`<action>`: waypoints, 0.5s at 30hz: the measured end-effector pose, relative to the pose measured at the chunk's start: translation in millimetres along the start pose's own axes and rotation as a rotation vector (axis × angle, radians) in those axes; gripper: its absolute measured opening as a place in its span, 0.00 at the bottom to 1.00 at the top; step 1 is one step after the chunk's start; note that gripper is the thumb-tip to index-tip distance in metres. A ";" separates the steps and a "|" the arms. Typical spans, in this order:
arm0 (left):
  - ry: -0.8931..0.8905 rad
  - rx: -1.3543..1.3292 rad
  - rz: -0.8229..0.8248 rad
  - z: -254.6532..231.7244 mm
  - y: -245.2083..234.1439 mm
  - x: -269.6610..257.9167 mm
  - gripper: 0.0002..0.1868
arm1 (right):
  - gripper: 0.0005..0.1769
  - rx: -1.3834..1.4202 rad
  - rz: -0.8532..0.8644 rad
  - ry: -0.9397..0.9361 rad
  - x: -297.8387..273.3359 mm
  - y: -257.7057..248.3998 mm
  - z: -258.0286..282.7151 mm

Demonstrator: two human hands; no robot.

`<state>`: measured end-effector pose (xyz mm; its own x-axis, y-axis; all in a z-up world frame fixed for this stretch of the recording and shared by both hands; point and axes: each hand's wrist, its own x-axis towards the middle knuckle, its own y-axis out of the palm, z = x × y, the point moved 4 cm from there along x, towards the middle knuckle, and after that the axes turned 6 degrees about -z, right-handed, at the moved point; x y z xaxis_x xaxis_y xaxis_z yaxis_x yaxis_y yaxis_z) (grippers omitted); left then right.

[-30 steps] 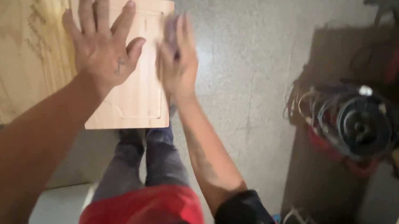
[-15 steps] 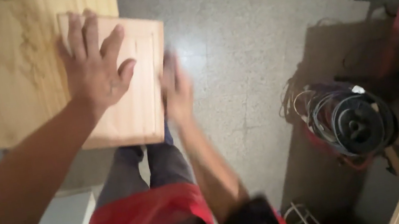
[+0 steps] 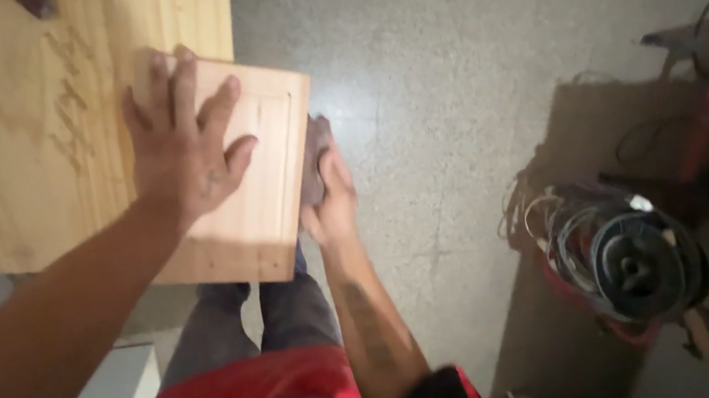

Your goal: The person sands multiple small wooden panels on a workbench using a sanding block. They hold each panel with one hand and rub the surface with the sanding block in the other, then place the finished panel into a stack.

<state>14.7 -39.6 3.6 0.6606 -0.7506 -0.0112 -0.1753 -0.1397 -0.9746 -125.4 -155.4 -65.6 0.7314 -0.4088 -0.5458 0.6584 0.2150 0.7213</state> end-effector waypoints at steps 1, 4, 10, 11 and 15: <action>0.026 -0.014 -0.076 -1.9 -3.2 -5.4 0.37 | 0.34 -0.001 -0.024 -0.027 0.8 -7.8 -3.2; 0.007 -0.024 -0.037 -7.4 -6.4 -24.3 0.36 | 0.36 -0.024 0.019 -0.035 38.3 -1.7 4.7; 0.033 0.074 -0.107 -9.3 -18.3 -7.6 0.35 | 0.46 -0.531 0.070 -0.044 80.7 14.5 58.1; 0.066 0.085 -0.136 -8.7 -22.0 -5.6 0.36 | 0.46 -0.685 0.082 -0.046 85.5 21.3 64.4; 0.058 0.109 -0.131 -6.7 -15.3 -8.1 0.37 | 0.23 -0.936 0.458 0.016 94.0 98.5 97.6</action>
<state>7.1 -35.7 20.1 0.6292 -0.7668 0.1268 -0.0085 -0.1700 -0.9854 -9.0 -259.2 -4.3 0.9438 -0.1038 -0.3138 0.1863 0.9513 0.2457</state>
